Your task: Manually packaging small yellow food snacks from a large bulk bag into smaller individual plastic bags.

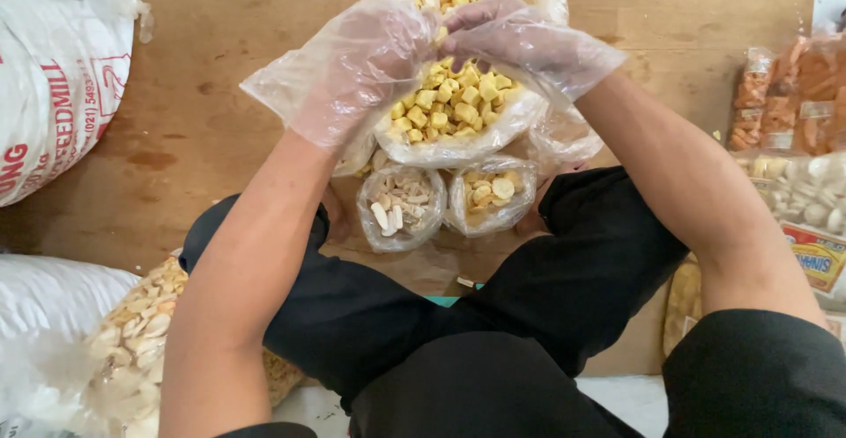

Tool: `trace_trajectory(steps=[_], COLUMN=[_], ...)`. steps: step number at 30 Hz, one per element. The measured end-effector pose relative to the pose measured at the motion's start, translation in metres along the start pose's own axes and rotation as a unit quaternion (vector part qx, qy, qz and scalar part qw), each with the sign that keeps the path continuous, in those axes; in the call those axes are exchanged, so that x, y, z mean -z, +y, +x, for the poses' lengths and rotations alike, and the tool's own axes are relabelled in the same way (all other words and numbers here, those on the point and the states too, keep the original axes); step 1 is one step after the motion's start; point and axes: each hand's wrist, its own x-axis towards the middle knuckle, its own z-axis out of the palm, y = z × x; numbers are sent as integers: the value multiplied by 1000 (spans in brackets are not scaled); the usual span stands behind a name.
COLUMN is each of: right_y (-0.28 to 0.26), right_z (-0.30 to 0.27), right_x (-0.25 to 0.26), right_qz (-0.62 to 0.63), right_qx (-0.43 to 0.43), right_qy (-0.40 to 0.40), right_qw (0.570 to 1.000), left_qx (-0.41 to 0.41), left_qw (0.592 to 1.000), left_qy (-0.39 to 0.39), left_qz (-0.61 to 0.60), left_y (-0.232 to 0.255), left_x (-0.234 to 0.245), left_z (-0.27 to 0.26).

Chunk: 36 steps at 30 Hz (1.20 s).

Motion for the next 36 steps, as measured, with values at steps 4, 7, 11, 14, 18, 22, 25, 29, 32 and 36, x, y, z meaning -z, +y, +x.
trace_trajectory(steps=[4,7,11,14,18,22,25,29,32,36], right_y=[-19,-11,27,39,24,17,41,77,84,91], right_z=[8,26,57,72,71,76,94,110,113,116], right_x=[7,13,18,15,0,-6,2,7,11,13], right_qz=[-145,-260,-326,-375,-420,-405,-425,-483,-508,-508], right_qx=[-106,-176,-216,-197,-203,-247,-220,-160,-154,-165], right_qy=[-19,13,9,-13,-48,-11,10,16,25,25], right_qw=[984,949,920,906,883,880,878,861,847,845], left_qx=[-170,-165,-150,-141,-132,-115,-98,-68,-47,-18], left_qw=[579,598,633,655,677,711,733,765,787,809], left_qy=[81,66,37,18,-2,-35,-57,-90,-114,-145], left_qz=[793,782,759,742,724,693,671,634,605,569], left_y=[8,13,14,9,-2,-9,-12,-7,-3,2], left_x=[-6,-9,-12,-12,-12,-13,-12,-17,-19,-18], left_z=[-45,-72,-88,-91,-83,-70,-71,-62,-56,-54])
